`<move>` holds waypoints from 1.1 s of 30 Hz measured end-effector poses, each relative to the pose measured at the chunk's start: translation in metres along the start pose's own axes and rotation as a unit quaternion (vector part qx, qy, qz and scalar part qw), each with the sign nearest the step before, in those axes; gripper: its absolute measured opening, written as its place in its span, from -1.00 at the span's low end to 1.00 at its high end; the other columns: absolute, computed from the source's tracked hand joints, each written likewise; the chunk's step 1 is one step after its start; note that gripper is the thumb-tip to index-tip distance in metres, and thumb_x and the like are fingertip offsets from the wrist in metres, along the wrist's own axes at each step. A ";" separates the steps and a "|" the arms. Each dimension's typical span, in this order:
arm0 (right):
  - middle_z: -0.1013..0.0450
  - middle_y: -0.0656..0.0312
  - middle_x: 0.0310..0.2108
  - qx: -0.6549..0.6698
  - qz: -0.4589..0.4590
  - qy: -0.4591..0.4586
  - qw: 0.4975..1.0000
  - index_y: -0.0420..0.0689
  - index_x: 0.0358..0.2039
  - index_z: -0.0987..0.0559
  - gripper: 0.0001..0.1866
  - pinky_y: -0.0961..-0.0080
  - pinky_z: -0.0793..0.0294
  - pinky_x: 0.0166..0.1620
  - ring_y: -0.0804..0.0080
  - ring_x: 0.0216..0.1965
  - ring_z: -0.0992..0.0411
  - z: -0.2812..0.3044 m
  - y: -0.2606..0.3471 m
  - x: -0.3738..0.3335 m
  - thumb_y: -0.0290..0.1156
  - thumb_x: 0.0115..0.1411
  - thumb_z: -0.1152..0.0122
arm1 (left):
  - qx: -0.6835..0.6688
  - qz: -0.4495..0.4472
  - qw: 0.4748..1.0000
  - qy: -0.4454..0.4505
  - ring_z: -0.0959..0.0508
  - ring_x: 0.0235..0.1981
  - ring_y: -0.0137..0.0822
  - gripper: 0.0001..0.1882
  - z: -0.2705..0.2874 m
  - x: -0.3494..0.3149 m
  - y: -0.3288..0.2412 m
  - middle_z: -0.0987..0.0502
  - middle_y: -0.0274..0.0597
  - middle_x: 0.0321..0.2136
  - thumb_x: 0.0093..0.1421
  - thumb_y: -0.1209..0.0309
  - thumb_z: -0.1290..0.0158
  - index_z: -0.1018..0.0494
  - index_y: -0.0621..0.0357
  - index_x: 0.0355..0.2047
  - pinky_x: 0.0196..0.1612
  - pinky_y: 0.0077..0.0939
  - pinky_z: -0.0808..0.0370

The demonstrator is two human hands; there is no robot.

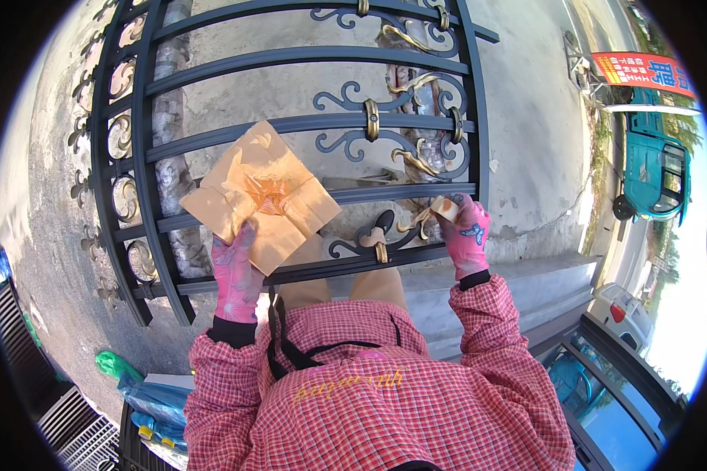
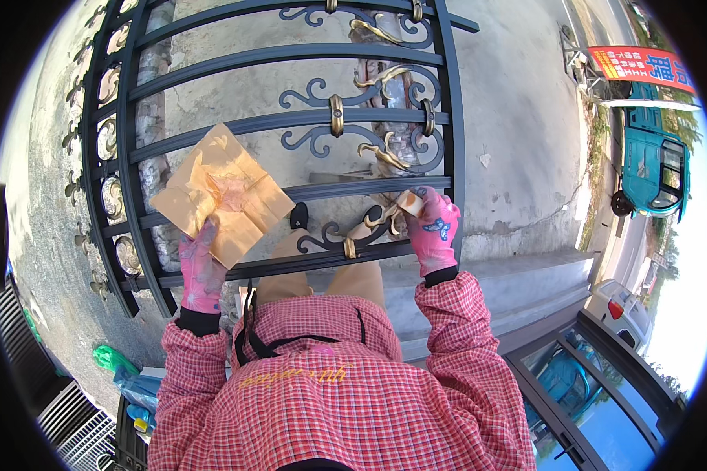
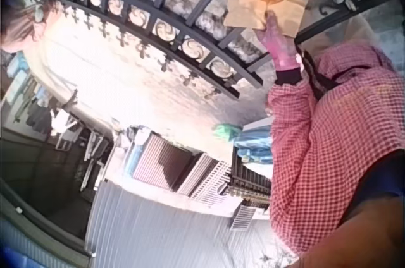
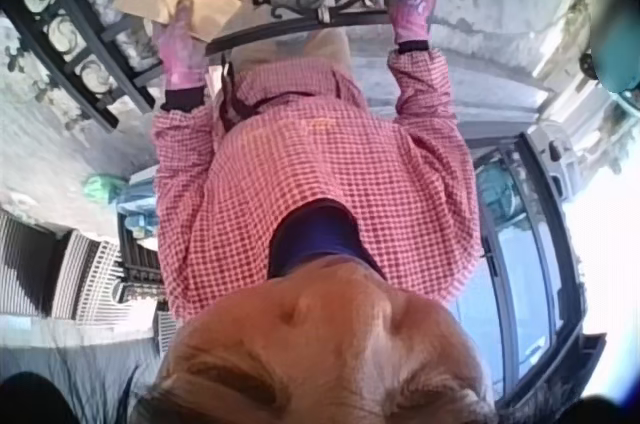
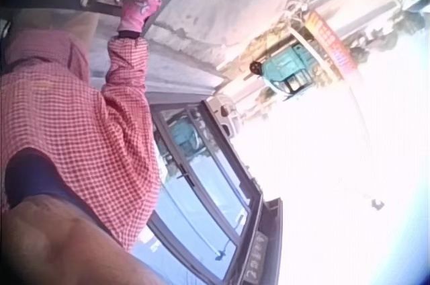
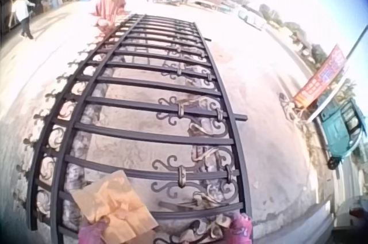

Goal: The person applies gold paint to the ornamental scrollwork of a black metal gate using a small brush. They hold a paper palette in the left hand and repeatedly dip the brush into a small container to reload paint while working on the gate's decorative elements.

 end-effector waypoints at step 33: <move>-0.53 0.09 -0.43 -0.130 -0.135 0.057 0.981 -0.08 -0.33 -0.52 -0.61 0.34 -0.47 -0.30 0.14 -0.38 -0.50 0.029 -0.063 -0.054 -0.39 -0.22 -0.47 | 0.067 0.006 0.997 0.048 -0.48 -0.05 -0.26 -0.53 -0.031 0.006 0.009 -0.41 -0.21 -0.03 0.16 0.42 -0.11 -0.27 0.11 0.07 -0.05 -0.30 -0.52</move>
Point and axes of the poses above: each hand's wrist, its own x-axis towards the middle knuckle, its own z-axis out of the back of the hand, y = z × x, the point moved 1 cm from there along x, towards the middle knuckle
